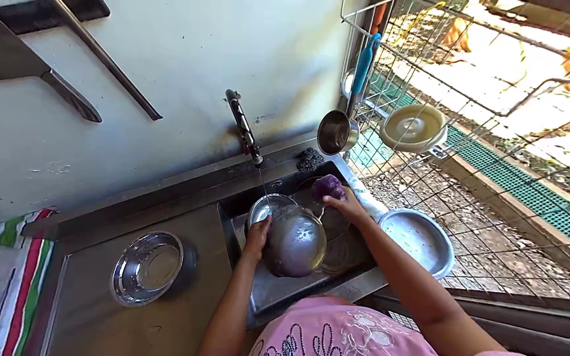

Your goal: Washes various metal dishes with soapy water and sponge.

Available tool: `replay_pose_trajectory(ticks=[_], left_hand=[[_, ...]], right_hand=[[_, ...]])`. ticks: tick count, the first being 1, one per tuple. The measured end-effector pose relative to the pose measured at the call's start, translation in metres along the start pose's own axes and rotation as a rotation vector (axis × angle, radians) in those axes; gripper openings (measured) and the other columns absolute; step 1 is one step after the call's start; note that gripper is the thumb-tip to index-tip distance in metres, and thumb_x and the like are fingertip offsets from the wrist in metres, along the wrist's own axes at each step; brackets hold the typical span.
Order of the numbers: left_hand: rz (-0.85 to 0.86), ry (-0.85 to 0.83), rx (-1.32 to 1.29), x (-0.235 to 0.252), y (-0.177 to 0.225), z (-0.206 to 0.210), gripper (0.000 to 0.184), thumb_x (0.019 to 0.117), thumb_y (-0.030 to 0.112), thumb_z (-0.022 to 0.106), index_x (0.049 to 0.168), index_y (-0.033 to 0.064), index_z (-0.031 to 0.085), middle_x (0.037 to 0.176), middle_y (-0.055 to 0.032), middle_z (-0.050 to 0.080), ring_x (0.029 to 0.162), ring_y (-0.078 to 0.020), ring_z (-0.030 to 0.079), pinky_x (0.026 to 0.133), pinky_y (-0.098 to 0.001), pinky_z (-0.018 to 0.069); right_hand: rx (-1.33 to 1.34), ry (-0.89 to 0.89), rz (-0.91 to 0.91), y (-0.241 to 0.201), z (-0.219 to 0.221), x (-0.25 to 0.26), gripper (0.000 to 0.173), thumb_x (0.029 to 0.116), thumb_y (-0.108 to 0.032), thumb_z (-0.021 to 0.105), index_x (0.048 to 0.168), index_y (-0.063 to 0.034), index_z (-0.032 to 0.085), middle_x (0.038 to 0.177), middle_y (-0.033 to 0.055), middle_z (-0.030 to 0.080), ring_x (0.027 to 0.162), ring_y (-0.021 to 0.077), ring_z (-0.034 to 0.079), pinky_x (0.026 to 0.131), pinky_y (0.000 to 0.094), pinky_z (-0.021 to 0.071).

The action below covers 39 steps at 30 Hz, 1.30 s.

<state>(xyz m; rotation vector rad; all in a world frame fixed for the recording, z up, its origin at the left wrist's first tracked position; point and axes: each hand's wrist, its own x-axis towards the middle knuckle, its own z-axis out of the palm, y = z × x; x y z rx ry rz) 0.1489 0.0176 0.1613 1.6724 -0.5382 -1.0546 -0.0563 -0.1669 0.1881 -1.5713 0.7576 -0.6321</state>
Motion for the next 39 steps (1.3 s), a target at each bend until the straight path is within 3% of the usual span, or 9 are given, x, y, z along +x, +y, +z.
replay_pose_trajectory(ticks=[6, 11, 13, 17, 20, 24, 27, 32, 39], left_hand=[[0.110, 0.105, 0.056, -0.025, 0.021, 0.046, 0.041, 0.1118, 0.018, 0.037, 0.107, -0.0132, 0.063, 0.092, -0.0149, 0.065, 0.085, -0.0125, 0.061, 0.084, -0.0309, 0.0511], [0.182, -0.025, 0.393, -0.055, 0.041, 0.035, 0.037, 0.0967, 0.017, 0.068, 0.117, -0.0140, 0.064, 0.110, -0.0266, 0.069, 0.106, -0.0280, 0.066, 0.098, -0.0422, 0.0494], [0.230, -0.049, 0.344, -0.052, 0.037, 0.031, 0.050, 0.0853, 0.012, 0.079, 0.124, -0.0144, 0.061, 0.117, -0.0261, 0.068, 0.112, -0.0248, 0.066, 0.102, -0.0375, 0.0491], [0.271, -0.067, 0.263, -0.058, 0.028, 0.015, 0.036, 0.0894, -0.004, 0.064, 0.122, -0.0166, 0.057, 0.111, -0.0207, 0.066, 0.103, -0.0133, 0.062, 0.095, -0.0271, 0.0497], [0.168, -0.039, 0.271, -0.071, 0.046, 0.002, 0.047, 0.0902, 0.008, 0.071, 0.130, -0.0123, 0.057, 0.118, -0.0224, 0.066, 0.106, -0.0200, 0.064, 0.096, -0.0357, 0.0517], [0.003, 0.404, -0.272, -0.068, 0.051, -0.003, 0.044, 0.1118, 0.026, 0.037, 0.137, -0.0078, 0.051, 0.129, -0.0232, 0.059, 0.115, -0.0236, 0.059, 0.100, -0.0415, 0.0484], [-0.108, 0.633, -0.614, -0.049, 0.037, -0.006, 0.048, 0.1127, 0.034, 0.029, 0.138, -0.0013, 0.049, 0.124, -0.0191, 0.059, 0.106, -0.0236, 0.060, 0.090, -0.0435, 0.0516], [-0.073, 0.584, -0.582, -0.047, 0.017, -0.001, 0.043, 0.1135, 0.028, 0.029, 0.135, -0.0038, 0.048, 0.111, -0.0165, 0.060, 0.094, -0.0188, 0.060, 0.083, -0.0367, 0.0521], [-0.014, 0.585, -0.277, -0.058, 0.025, -0.010, 0.043, 0.1107, 0.027, 0.043, 0.129, -0.0097, 0.057, 0.129, -0.0249, 0.061, 0.117, -0.0253, 0.059, 0.103, -0.0424, 0.0475]], right_hand=[[-0.511, 0.068, -0.612, 0.010, 0.106, -0.051, 0.042, 0.0924, -0.042, 0.057, 0.087, -0.0053, 0.077, 0.115, 0.0198, 0.073, 0.120, 0.0479, 0.061, 0.100, 0.0700, 0.0400], [-0.087, 0.018, -0.082, 0.016, 0.065, 0.010, 0.042, 0.0952, -0.012, 0.053, 0.131, 0.0087, 0.061, 0.139, 0.0245, 0.060, 0.131, 0.0293, 0.057, 0.111, 0.0437, 0.0444], [-0.133, 0.011, -0.187, 0.017, 0.077, -0.001, 0.039, 0.0933, -0.017, 0.055, 0.121, 0.0061, 0.070, 0.137, 0.0223, 0.063, 0.132, 0.0294, 0.057, 0.113, 0.0454, 0.0438], [-0.443, -0.029, -0.639, -0.006, 0.115, -0.046, 0.042, 0.0916, -0.048, 0.066, 0.110, -0.0132, 0.081, 0.134, 0.0199, 0.067, 0.130, 0.0426, 0.059, 0.107, 0.0649, 0.0437], [-0.080, -0.122, -0.251, -0.010, 0.093, -0.012, 0.032, 0.0954, -0.018, 0.064, 0.115, 0.0051, 0.073, 0.133, 0.0186, 0.067, 0.128, 0.0251, 0.061, 0.112, 0.0423, 0.0465], [0.324, 0.071, 0.168, 0.023, 0.089, -0.001, 0.037, 0.1071, -0.020, 0.045, 0.124, 0.0054, 0.065, 0.111, 0.0133, 0.071, 0.098, 0.0130, 0.068, 0.089, 0.0327, 0.0557], [0.038, 0.205, -0.228, 0.040, 0.129, -0.049, 0.044, 0.0976, -0.015, 0.054, 0.129, 0.0142, 0.061, 0.139, 0.0298, 0.058, 0.136, 0.0325, 0.053, 0.118, 0.0433, 0.0386], [-0.562, -0.056, -0.814, 0.005, 0.170, -0.058, 0.027, 0.0876, -0.027, 0.072, 0.112, -0.0162, 0.080, 0.131, 0.0176, 0.069, 0.128, 0.0435, 0.060, 0.102, 0.0678, 0.0469], [-0.270, -0.248, -0.011, 0.009, 0.133, 0.001, 0.052, 0.1003, -0.032, 0.061, 0.142, -0.0012, 0.059, 0.154, 0.0252, 0.047, 0.147, 0.0381, 0.040, 0.123, 0.0518, 0.0294]])
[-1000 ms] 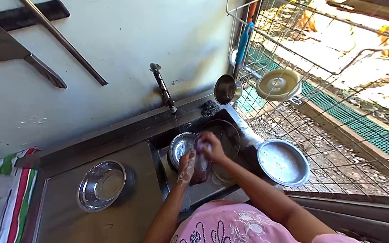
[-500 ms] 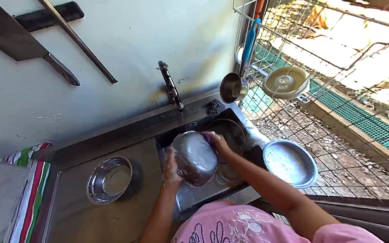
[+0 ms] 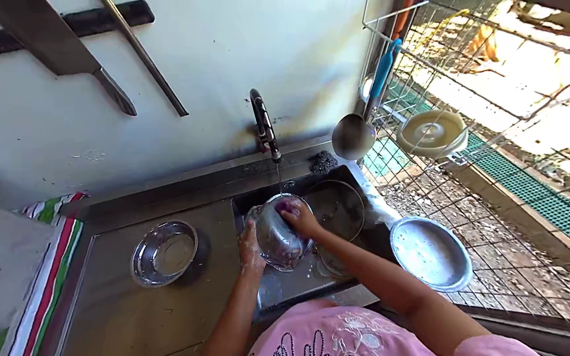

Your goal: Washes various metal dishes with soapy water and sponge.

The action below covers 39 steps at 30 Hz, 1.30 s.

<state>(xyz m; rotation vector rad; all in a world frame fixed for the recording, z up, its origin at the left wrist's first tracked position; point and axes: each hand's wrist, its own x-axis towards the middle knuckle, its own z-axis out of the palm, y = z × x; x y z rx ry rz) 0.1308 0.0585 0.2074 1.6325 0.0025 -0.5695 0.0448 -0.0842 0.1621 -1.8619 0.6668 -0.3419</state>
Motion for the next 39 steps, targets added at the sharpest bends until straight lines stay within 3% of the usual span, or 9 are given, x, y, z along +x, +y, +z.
replay_pose_trajectory(ticks=[6, 10, 12, 16, 21, 24, 29, 34, 39], left_hand=[[0.005, -0.274, 0.141, -0.010, -0.005, -0.017, 0.039, 0.1040, 0.012, 0.056, 0.136, -0.0101, 0.051, 0.126, -0.0240, 0.061, 0.113, -0.0230, 0.061, 0.100, -0.0383, 0.0504], [0.297, -0.430, 0.421, -0.026, 0.034, -0.052, 0.035, 0.0873, 0.015, 0.076, 0.112, -0.0083, 0.067, 0.102, -0.0148, 0.070, 0.095, -0.0146, 0.067, 0.091, -0.0345, 0.0547], [0.448, -0.331, 0.636, -0.020, 0.058, -0.080, 0.029, 0.0884, 0.017, 0.076, 0.105, -0.0069, 0.072, 0.097, -0.0186, 0.073, 0.093, -0.0233, 0.070, 0.091, -0.0445, 0.0546], [0.348, -0.093, 1.059, 0.053, 0.047, -0.145, 0.035, 0.1004, 0.022, 0.065, 0.113, -0.0101, 0.070, 0.114, -0.0344, 0.066, 0.114, -0.0488, 0.062, 0.104, -0.0645, 0.0414], [0.297, -0.010, 1.188, 0.122, -0.003, -0.166, 0.042, 0.1016, 0.009, 0.058, 0.142, -0.0016, 0.056, 0.143, -0.0338, 0.052, 0.134, -0.0504, 0.049, 0.113, -0.0613, 0.0362], [0.404, -0.215, 1.059, 0.123, -0.022, -0.099, 0.044, 0.1021, 0.015, 0.061, 0.141, -0.0044, 0.056, 0.138, -0.0333, 0.056, 0.128, -0.0471, 0.056, 0.111, -0.0560, 0.0424], [0.386, -0.400, 1.152, 0.148, -0.067, 0.018, 0.046, 0.0950, 0.011, 0.068, 0.138, -0.0034, 0.059, 0.134, -0.0280, 0.060, 0.127, -0.0406, 0.058, 0.110, -0.0523, 0.0435], [0.298, -0.420, 1.407, 0.150, -0.054, 0.057, 0.039, 0.0946, 0.008, 0.063, 0.131, -0.0063, 0.059, 0.134, -0.0284, 0.059, 0.130, -0.0413, 0.056, 0.108, -0.0564, 0.0448], [0.336, -0.348, 1.465, 0.149, -0.044, 0.062, 0.036, 0.0999, 0.009, 0.055, 0.134, -0.0028, 0.059, 0.135, -0.0263, 0.060, 0.128, -0.0410, 0.058, 0.105, -0.0559, 0.0469]], right_hand=[[-0.008, 0.214, -0.430, -0.007, 0.036, -0.040, 0.041, 0.0940, -0.022, 0.061, 0.126, 0.0037, 0.069, 0.144, 0.0320, 0.054, 0.138, 0.0464, 0.049, 0.117, 0.0590, 0.0361], [0.198, 0.183, 0.066, -0.001, -0.020, -0.004, 0.035, 0.1052, -0.018, 0.053, 0.124, 0.0090, 0.064, 0.113, 0.0194, 0.070, 0.100, 0.0202, 0.068, 0.092, 0.0393, 0.0552], [0.381, 0.220, 0.262, 0.020, -0.048, -0.015, 0.037, 0.1094, -0.023, 0.046, 0.126, 0.0060, 0.061, 0.097, 0.0135, 0.069, 0.077, 0.0159, 0.067, 0.075, 0.0371, 0.0592], [0.664, 0.366, 0.334, 0.061, -0.131, -0.086, 0.044, 0.1116, -0.038, 0.033, 0.129, -0.0046, 0.055, 0.086, 0.0040, 0.068, 0.065, 0.0137, 0.065, 0.064, 0.0361, 0.0601], [0.100, 0.748, 0.479, 0.120, -0.207, -0.180, 0.049, 0.0977, -0.019, 0.067, 0.138, 0.0052, 0.053, 0.114, 0.0200, 0.066, 0.089, 0.0232, 0.068, 0.082, 0.0447, 0.0583], [-0.331, 0.703, 0.644, 0.152, -0.218, -0.204, 0.049, 0.0998, -0.021, 0.067, 0.134, 0.0127, 0.056, 0.135, 0.0380, 0.056, 0.130, 0.0489, 0.054, 0.112, 0.0631, 0.0374], [-0.618, 0.506, 0.708, 0.191, -0.194, -0.203, 0.047, 0.1010, -0.019, 0.062, 0.138, 0.0095, 0.055, 0.146, 0.0385, 0.047, 0.140, 0.0553, 0.040, 0.116, 0.0657, 0.0321], [-0.681, 0.313, 0.753, 0.202, -0.187, -0.193, 0.049, 0.0975, -0.010, 0.061, 0.146, -0.0051, 0.056, 0.154, 0.0359, 0.038, 0.142, 0.0569, 0.036, 0.113, 0.0688, 0.0339], [-0.288, 0.695, 0.714, 0.184, -0.201, -0.198, 0.039, 0.1028, -0.016, 0.060, 0.134, 0.0077, 0.060, 0.138, 0.0334, 0.057, 0.135, 0.0459, 0.051, 0.115, 0.0604, 0.0353]])
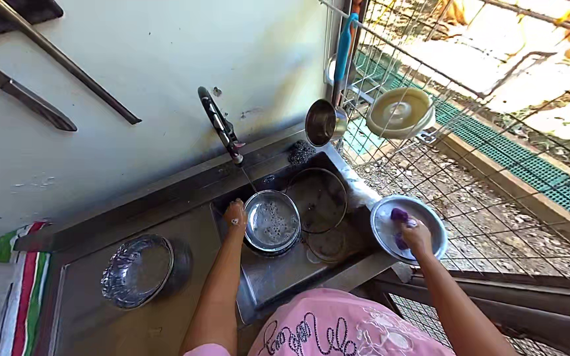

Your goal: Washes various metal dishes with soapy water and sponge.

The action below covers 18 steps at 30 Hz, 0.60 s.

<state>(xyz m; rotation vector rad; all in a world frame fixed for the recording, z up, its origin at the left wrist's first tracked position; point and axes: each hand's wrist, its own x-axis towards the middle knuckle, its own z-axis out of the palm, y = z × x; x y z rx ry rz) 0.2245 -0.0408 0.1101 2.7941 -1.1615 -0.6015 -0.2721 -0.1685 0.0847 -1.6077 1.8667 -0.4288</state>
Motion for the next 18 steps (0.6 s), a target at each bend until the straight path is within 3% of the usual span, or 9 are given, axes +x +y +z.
replay_pose_trajectory(ticks=[5, 10, 15, 18], left_hand=[[0.043, -0.068, -0.057, 0.010, -0.010, -0.005, 0.039, 0.0972, 0.022, 0.062, 0.128, -0.0016, 0.063, 0.127, -0.0253, 0.065, 0.123, -0.0401, 0.061, 0.103, -0.0590, 0.0468], [-0.021, -0.078, 0.001, 0.003, -0.004, 0.006, 0.046, 0.0927, 0.006, 0.064, 0.137, -0.0034, 0.054, 0.130, -0.0283, 0.062, 0.124, -0.0426, 0.060, 0.102, -0.0590, 0.0481], [-0.124, -0.036, -0.144, 0.008, -0.019, 0.013, 0.041, 0.0895, 0.013, 0.073, 0.124, -0.0068, 0.063, 0.128, -0.0284, 0.063, 0.125, -0.0408, 0.059, 0.105, -0.0564, 0.0467], [-0.159, -0.056, -0.140, 0.005, -0.014, 0.009, 0.042, 0.0901, 0.017, 0.073, 0.123, -0.0066, 0.063, 0.129, -0.0273, 0.063, 0.126, -0.0399, 0.059, 0.105, -0.0566, 0.0466]], right_hand=[[0.506, 0.141, 0.143, -0.005, -0.009, -0.006, 0.041, 0.1004, -0.017, 0.064, 0.134, 0.0069, 0.059, 0.127, 0.0266, 0.064, 0.114, 0.0315, 0.064, 0.102, 0.0502, 0.0490], [0.617, 0.139, 0.186, -0.011, -0.002, -0.011, 0.038, 0.1016, -0.014, 0.062, 0.134, 0.0064, 0.058, 0.124, 0.0239, 0.065, 0.107, 0.0261, 0.065, 0.097, 0.0453, 0.0519], [0.692, 0.132, 0.188, -0.014, 0.000, -0.016, 0.036, 0.1021, -0.011, 0.061, 0.134, 0.0060, 0.058, 0.123, 0.0215, 0.065, 0.104, 0.0212, 0.065, 0.094, 0.0408, 0.0531], [0.771, 0.159, 0.222, -0.013, -0.001, -0.017, 0.036, 0.1022, -0.012, 0.060, 0.134, 0.0051, 0.057, 0.119, 0.0188, 0.065, 0.098, 0.0179, 0.066, 0.089, 0.0381, 0.0547]])
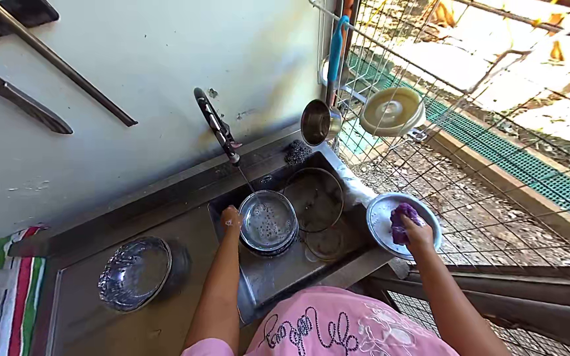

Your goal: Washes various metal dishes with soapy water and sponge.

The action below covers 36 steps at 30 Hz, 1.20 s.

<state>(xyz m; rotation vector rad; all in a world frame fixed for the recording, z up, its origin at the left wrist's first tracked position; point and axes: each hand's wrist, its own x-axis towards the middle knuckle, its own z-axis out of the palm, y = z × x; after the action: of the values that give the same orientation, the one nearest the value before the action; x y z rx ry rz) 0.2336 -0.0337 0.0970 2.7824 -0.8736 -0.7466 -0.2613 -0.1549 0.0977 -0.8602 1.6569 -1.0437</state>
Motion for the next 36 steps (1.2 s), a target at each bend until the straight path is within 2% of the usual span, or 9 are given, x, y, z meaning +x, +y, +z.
replay_pose_trajectory(ticks=[9, 13, 19, 23, 27, 30, 33, 35, 36], left_hand=[[0.001, -0.022, 0.039, -0.023, 0.032, -0.006, 0.050, 0.0984, 0.037, 0.064, 0.127, -0.0032, 0.063, 0.131, -0.0250, 0.064, 0.126, -0.0390, 0.060, 0.103, -0.0591, 0.0468], [0.197, -0.020, 0.051, -0.039, 0.071, -0.026, 0.037, 0.0986, 0.025, 0.064, 0.122, -0.0038, 0.065, 0.124, -0.0277, 0.065, 0.121, -0.0428, 0.061, 0.099, -0.0621, 0.0466], [0.552, 0.022, -0.005, -0.021, 0.087, -0.028, 0.020, 0.0954, 0.009, 0.064, 0.106, -0.0079, 0.069, 0.116, -0.0292, 0.064, 0.114, -0.0435, 0.061, 0.097, -0.0585, 0.0478], [0.678, 0.226, -0.403, -0.021, 0.072, -0.045, 0.010, 0.0860, -0.013, 0.060, 0.094, -0.0162, 0.065, 0.124, -0.0348, 0.059, 0.121, -0.0447, 0.057, 0.105, -0.0542, 0.0445], [0.897, 0.464, -0.581, -0.038, 0.059, -0.046, 0.020, 0.0833, -0.018, 0.050, 0.099, -0.0171, 0.061, 0.136, -0.0316, 0.058, 0.129, -0.0402, 0.057, 0.108, -0.0480, 0.0459], [1.002, 0.631, -0.556, -0.061, 0.058, -0.017, 0.025, 0.0901, -0.013, 0.052, 0.110, -0.0160, 0.066, 0.134, -0.0309, 0.061, 0.131, -0.0463, 0.056, 0.112, -0.0549, 0.0434], [0.947, 0.642, -0.682, -0.082, 0.064, 0.012, 0.033, 0.0944, -0.008, 0.051, 0.123, -0.0146, 0.065, 0.137, -0.0346, 0.057, 0.133, -0.0480, 0.053, 0.114, -0.0531, 0.0410], [0.785, 0.542, -0.878, -0.099, 0.069, 0.013, 0.038, 0.0980, -0.005, 0.047, 0.133, -0.0196, 0.054, 0.145, -0.0373, 0.048, 0.140, -0.0438, 0.047, 0.119, -0.0448, 0.0355], [0.676, 0.499, -0.974, -0.105, 0.068, 0.008, 0.041, 0.1008, -0.003, 0.044, 0.138, -0.0201, 0.048, 0.148, -0.0364, 0.045, 0.143, -0.0395, 0.044, 0.121, -0.0408, 0.0326]], right_hand=[[0.231, 0.001, 0.051, -0.023, 0.015, -0.022, 0.034, 0.1046, -0.013, 0.056, 0.135, 0.0018, 0.052, 0.107, 0.0116, 0.066, 0.085, 0.0147, 0.067, 0.076, 0.0363, 0.0588], [0.378, -0.105, 0.068, -0.045, 0.036, -0.044, 0.033, 0.1095, -0.023, 0.046, 0.134, -0.0014, 0.050, 0.101, 0.0085, 0.065, 0.081, 0.0166, 0.068, 0.070, 0.0401, 0.0603], [0.454, -0.336, 0.148, -0.067, 0.077, -0.073, 0.038, 0.1124, -0.030, 0.035, 0.135, -0.0035, 0.050, 0.107, 0.0115, 0.067, 0.091, 0.0227, 0.070, 0.075, 0.0458, 0.0611], [0.427, -0.549, 0.232, -0.068, 0.107, -0.091, 0.050, 0.1122, -0.042, 0.025, 0.131, -0.0054, 0.053, 0.102, 0.0110, 0.070, 0.086, 0.0237, 0.070, 0.071, 0.0453, 0.0606], [0.325, -0.690, 0.357, -0.078, 0.157, -0.111, 0.033, 0.1106, -0.025, 0.038, 0.122, -0.0006, 0.058, 0.094, 0.0130, 0.069, 0.079, 0.0233, 0.069, 0.068, 0.0425, 0.0599], [0.369, -0.704, 0.281, -0.085, 0.216, -0.131, 0.027, 0.1092, -0.015, 0.040, 0.125, -0.0004, 0.056, 0.092, 0.0119, 0.067, 0.075, 0.0206, 0.067, 0.067, 0.0395, 0.0586], [0.381, -0.775, -0.014, -0.067, 0.266, -0.161, 0.037, 0.1086, -0.012, 0.042, 0.141, 0.0052, 0.049, 0.118, 0.0160, 0.066, 0.100, 0.0163, 0.066, 0.088, 0.0341, 0.0556], [0.235, -0.968, -0.293, -0.034, 0.270, -0.176, 0.049, 0.1078, -0.016, 0.038, 0.148, 0.0130, 0.042, 0.152, 0.0252, 0.049, 0.142, 0.0242, 0.047, 0.120, 0.0366, 0.0348], [0.075, -1.066, -0.491, -0.014, 0.264, -0.174, 0.053, 0.1061, -0.018, 0.035, 0.146, 0.0152, 0.044, 0.157, 0.0283, 0.041, 0.151, 0.0312, 0.036, 0.126, 0.0418, 0.0250]])
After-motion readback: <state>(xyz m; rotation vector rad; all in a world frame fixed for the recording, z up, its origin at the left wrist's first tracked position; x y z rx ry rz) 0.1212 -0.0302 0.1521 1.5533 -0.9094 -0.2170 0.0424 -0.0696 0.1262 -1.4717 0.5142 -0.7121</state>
